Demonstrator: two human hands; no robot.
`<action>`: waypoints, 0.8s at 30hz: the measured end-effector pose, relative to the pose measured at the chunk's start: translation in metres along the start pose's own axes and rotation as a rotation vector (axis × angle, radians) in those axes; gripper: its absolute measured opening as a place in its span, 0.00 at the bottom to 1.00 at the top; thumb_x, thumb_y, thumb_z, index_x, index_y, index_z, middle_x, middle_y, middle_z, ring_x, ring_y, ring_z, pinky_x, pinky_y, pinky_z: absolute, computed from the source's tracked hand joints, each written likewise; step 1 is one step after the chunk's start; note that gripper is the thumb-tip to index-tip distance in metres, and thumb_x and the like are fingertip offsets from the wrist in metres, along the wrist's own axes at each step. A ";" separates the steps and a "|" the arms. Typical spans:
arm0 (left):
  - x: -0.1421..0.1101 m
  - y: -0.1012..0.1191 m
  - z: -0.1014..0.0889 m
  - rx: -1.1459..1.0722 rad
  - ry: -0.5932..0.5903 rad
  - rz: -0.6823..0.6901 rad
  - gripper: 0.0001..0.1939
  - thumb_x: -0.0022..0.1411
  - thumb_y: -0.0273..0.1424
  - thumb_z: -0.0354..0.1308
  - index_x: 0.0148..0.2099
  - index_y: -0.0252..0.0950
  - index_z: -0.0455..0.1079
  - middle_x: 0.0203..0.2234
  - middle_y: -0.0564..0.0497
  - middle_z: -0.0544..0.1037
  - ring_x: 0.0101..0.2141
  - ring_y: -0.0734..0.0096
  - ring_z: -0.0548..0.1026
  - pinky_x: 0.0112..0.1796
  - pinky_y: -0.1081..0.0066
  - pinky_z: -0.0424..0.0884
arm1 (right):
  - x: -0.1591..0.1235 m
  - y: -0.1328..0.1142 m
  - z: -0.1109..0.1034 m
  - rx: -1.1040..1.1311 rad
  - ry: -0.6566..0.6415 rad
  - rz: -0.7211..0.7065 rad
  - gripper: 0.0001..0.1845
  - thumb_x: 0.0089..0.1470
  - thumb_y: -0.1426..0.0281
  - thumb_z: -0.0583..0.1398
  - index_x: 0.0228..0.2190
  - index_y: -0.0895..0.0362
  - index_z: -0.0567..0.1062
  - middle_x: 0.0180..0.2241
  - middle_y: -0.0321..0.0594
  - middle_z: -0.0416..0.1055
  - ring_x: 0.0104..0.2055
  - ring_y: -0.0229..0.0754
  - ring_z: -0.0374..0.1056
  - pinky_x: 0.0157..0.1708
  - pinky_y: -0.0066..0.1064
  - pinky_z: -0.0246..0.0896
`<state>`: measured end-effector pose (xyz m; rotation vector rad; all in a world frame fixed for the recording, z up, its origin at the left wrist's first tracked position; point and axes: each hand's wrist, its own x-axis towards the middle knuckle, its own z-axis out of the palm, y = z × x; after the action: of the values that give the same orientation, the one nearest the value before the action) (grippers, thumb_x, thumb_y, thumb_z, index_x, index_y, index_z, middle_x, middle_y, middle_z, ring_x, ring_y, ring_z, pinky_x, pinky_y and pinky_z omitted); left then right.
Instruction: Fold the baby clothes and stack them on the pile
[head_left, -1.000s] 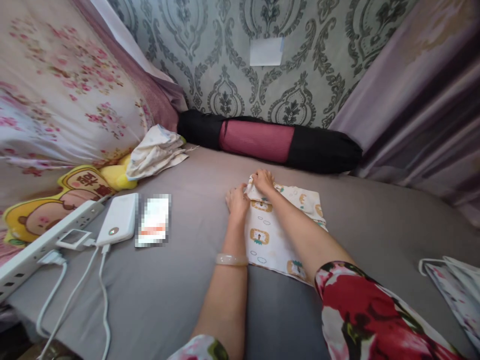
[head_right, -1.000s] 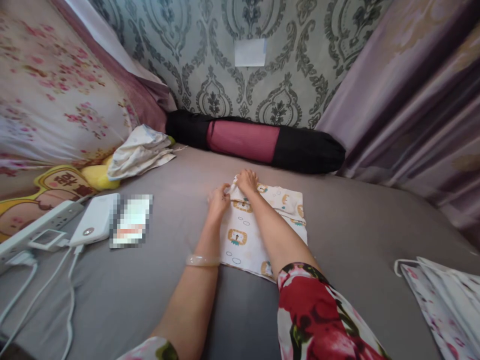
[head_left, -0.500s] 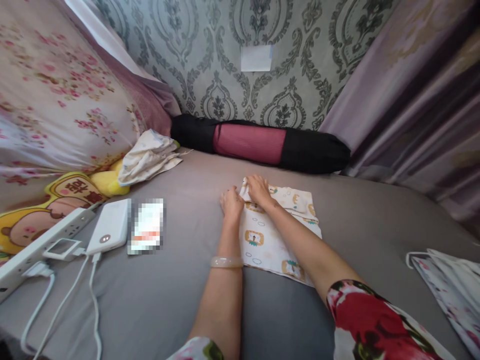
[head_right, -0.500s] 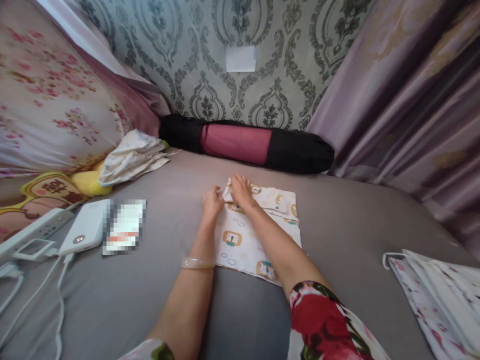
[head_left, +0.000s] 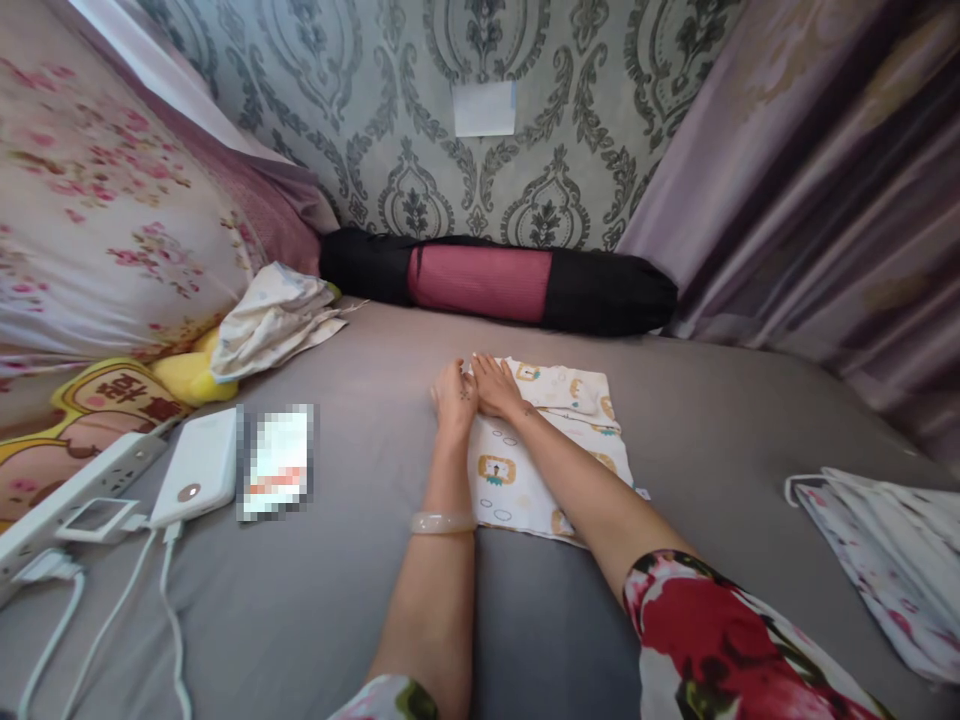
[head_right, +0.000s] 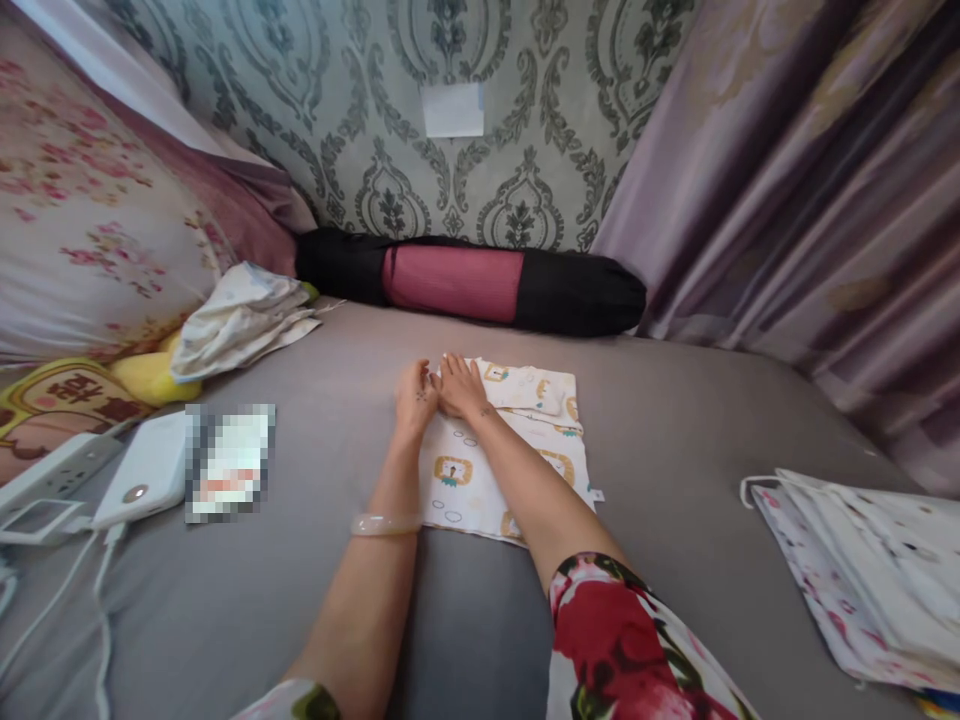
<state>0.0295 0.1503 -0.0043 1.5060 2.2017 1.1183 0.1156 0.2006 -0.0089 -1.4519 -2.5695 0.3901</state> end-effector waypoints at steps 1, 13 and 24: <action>0.000 0.000 0.000 -0.013 -0.002 0.020 0.19 0.65 0.25 0.45 0.56 0.33 0.66 0.51 0.40 0.74 0.54 0.59 0.70 0.55 0.60 0.64 | 0.000 0.002 -0.003 0.040 -0.014 0.003 0.32 0.67 0.61 0.37 0.65 0.63 0.52 0.68 0.46 0.44 0.70 0.46 0.37 0.66 0.44 0.29; -0.005 -0.007 0.023 0.170 -0.261 0.249 0.19 0.68 0.26 0.42 0.56 0.36 0.66 0.63 0.44 0.63 0.63 0.57 0.59 0.61 0.53 0.56 | -0.035 0.037 -0.008 -0.118 0.047 0.074 0.30 0.67 0.61 0.39 0.66 0.55 0.54 0.68 0.43 0.45 0.70 0.48 0.38 0.66 0.50 0.30; -0.015 -0.003 0.020 0.342 -0.225 0.263 0.23 0.71 0.36 0.37 0.60 0.37 0.64 0.64 0.46 0.61 0.63 0.58 0.58 0.62 0.56 0.55 | -0.039 0.034 -0.008 -0.091 0.075 0.077 0.30 0.66 0.63 0.39 0.66 0.56 0.53 0.68 0.42 0.47 0.70 0.46 0.39 0.66 0.49 0.32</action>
<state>0.0452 0.1458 -0.0229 1.9989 2.1608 0.6128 0.1650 0.1853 -0.0119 -1.5680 -2.5085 0.2261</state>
